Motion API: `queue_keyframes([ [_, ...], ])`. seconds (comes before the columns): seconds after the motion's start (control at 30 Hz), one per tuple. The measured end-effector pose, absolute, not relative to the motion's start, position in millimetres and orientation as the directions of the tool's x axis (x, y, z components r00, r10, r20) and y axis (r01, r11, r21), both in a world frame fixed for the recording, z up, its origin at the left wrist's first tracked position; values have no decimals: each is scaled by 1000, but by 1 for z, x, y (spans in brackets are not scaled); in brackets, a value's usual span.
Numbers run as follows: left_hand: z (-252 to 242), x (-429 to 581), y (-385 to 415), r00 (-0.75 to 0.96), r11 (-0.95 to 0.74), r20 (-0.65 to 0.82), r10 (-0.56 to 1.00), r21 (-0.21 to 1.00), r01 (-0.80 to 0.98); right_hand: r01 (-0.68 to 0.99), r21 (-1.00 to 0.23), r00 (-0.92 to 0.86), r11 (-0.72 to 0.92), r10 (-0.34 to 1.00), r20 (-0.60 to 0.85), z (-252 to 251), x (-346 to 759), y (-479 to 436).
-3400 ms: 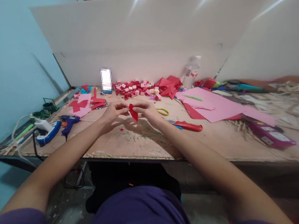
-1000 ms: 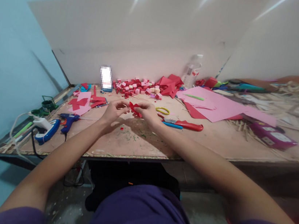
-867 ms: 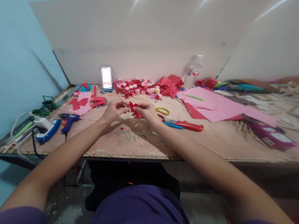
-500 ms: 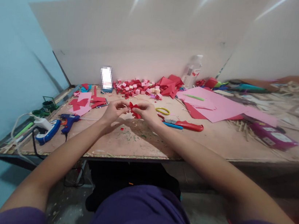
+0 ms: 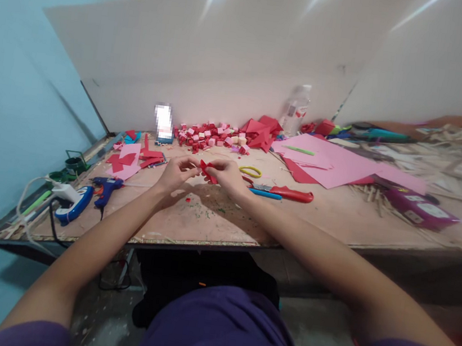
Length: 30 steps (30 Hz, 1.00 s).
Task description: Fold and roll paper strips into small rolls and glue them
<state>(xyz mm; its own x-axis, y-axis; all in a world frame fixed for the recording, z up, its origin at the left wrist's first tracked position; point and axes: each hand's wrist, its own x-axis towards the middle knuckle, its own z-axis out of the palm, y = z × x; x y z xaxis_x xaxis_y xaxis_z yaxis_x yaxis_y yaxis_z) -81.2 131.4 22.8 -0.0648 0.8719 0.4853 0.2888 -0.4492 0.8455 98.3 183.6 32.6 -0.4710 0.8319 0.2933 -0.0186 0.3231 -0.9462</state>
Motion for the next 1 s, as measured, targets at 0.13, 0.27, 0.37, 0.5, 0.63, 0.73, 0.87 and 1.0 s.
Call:
queue_keyframes([
  [0.13, 22, -82, 131, -73, -455, 492, 868, 845, 282, -50, -961, -478, 273, 838, 263, 32, 98, 185],
  [0.27, 23, -82, 131, -84, -463, 504, 859, 837, 290, -71, -973, -479, 221, 847, 228, 31, 98, 185],
  [0.37, 23, -82, 132, -70, -468, 506, 860, 836, 286, -73, -979, -474, 189, 858, 200, 30, 98, 185],
  [0.5, 21, -83, 133, -67, -468, 505, 860, 836, 286, -78, -987, -464, 139, 872, 159, 29, 98, 187],
  [0.63, 20, -84, 134, -63, -467, 502, 862, 838, 283, -78, -995, -479, 68, 873, 97, 28, 97, 189],
  [0.73, 20, -84, 134, -55, -467, 502, 863, 835, 291, -71, -997, -490, 27, 870, 58, 28, 98, 190],
  [0.87, 21, -83, 133, -65, -463, 498, 864, 840, 285, -57, -998, -510, 17, 859, 44, 31, 99, 188],
  [1.0, 23, -82, 132, -86, -458, 497, 863, 843, 283, -31, -997, -512, 76, 855, 81, 33, 100, 187],
])
